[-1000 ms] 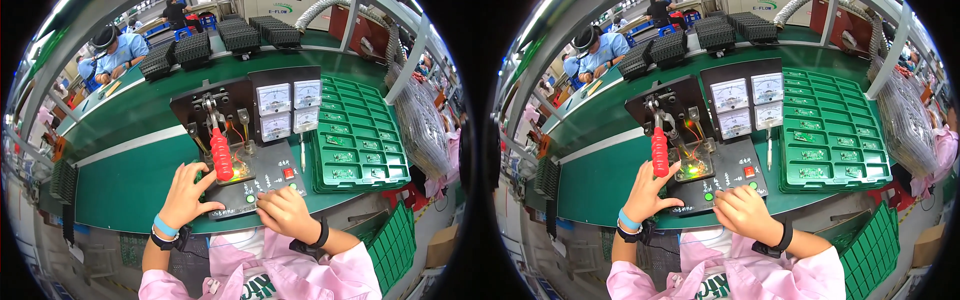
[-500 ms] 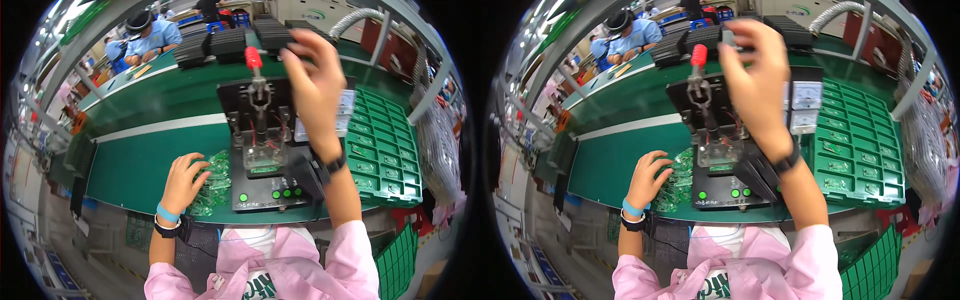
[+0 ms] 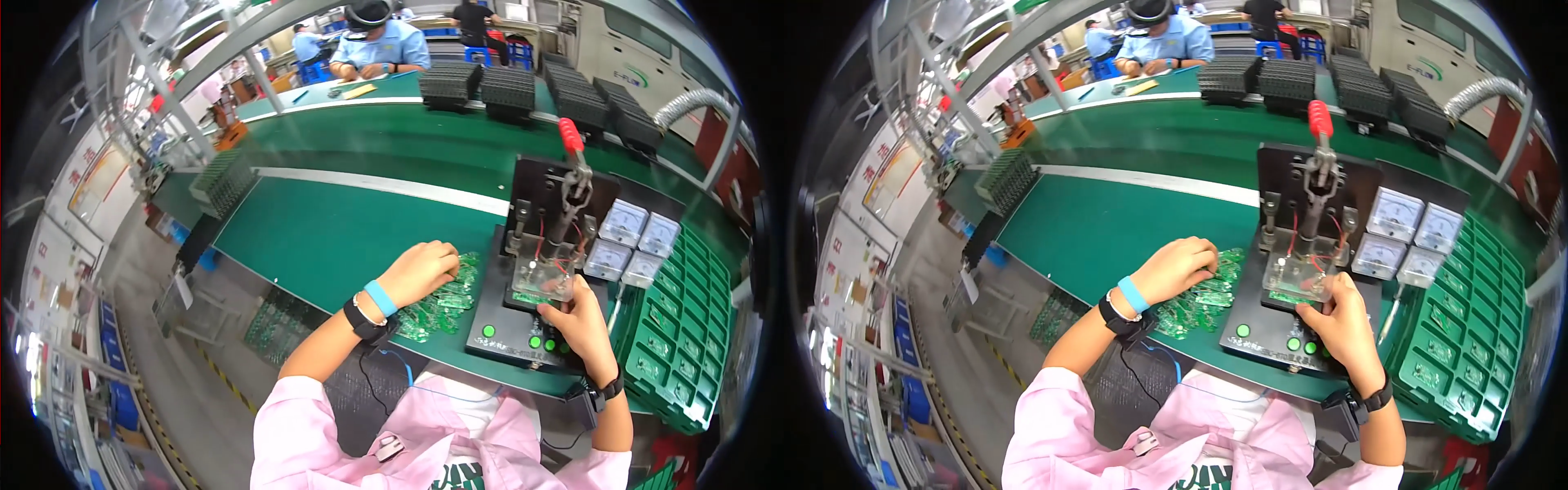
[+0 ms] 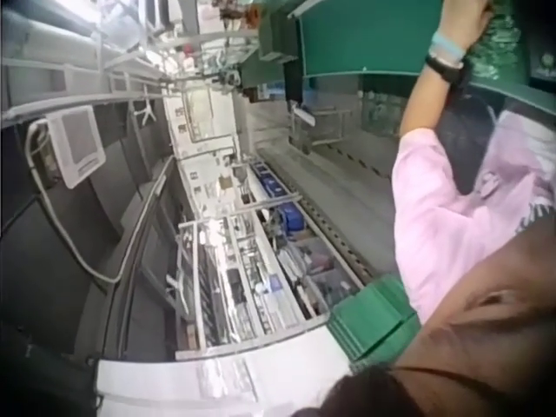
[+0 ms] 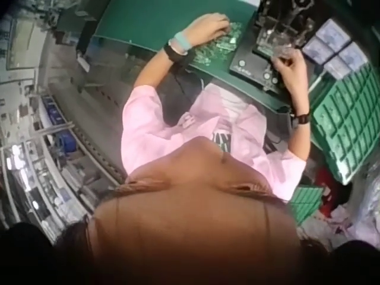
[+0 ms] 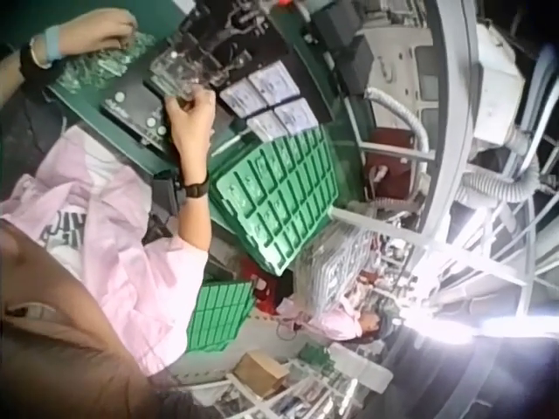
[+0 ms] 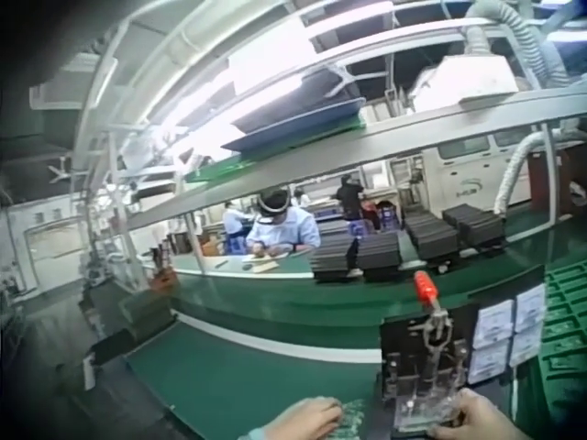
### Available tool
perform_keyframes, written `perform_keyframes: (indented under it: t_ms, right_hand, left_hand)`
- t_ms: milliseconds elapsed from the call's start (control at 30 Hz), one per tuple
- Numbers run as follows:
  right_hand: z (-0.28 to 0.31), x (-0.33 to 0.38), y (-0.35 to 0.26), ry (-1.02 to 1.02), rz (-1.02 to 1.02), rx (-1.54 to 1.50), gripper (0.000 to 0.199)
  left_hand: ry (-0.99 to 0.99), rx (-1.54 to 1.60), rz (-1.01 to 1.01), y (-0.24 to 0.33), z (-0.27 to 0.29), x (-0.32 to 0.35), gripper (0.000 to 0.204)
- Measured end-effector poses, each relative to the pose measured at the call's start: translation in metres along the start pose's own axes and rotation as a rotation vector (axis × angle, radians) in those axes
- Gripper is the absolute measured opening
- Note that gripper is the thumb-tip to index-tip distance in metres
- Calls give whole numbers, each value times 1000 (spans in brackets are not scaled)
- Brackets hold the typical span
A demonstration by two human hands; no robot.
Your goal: The person is testing printed circuit boards (PCBs) by placing them into a testing fixture, pulling a lever, and monitoring gauges.
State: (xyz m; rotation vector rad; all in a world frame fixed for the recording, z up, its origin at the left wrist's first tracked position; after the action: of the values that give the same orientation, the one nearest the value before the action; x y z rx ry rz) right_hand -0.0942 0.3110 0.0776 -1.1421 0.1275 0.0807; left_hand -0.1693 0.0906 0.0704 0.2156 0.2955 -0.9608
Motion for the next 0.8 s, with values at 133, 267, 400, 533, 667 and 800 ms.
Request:
perform_keyframes:
  t_ms: [133,267,400,533,667,800]
  right_hand:
    - [-4,-5,12,14,-126,-54,30]
    - [3,-6,22,36,-23,-138,25]
    - [47,22,22,84,-145,-134,23]
    - [144,58,36,323,-131,-261,18]
    - [279,93,90,639,-100,-137,13]
    - [350,140,142,806,-228,-88,15]
  left_hand:
    - [-114,108,148,-10,2,14,24]
    - [172,308,193,7,47,13,24]
    - [180,328,142,47,54,7,29]
    - [146,422,-16,92,38,1,34]
    - [252,102,-189,113,38,-12,28]
    - [277,25,-157,119,16,-22,33]
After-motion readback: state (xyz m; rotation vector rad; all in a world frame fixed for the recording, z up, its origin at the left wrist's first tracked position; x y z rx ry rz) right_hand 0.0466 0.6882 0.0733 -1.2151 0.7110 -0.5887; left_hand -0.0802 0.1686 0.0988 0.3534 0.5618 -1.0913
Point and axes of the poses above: each hand's wrist, its own x-axis away from the middle knuckle, its own z-axis out of the back of the hand, y = z × x, the point moved 9 cm from there along -x, towards the middle knuckle, and after that the axes turned 11 degrees about -x, right-handed, at the moved point
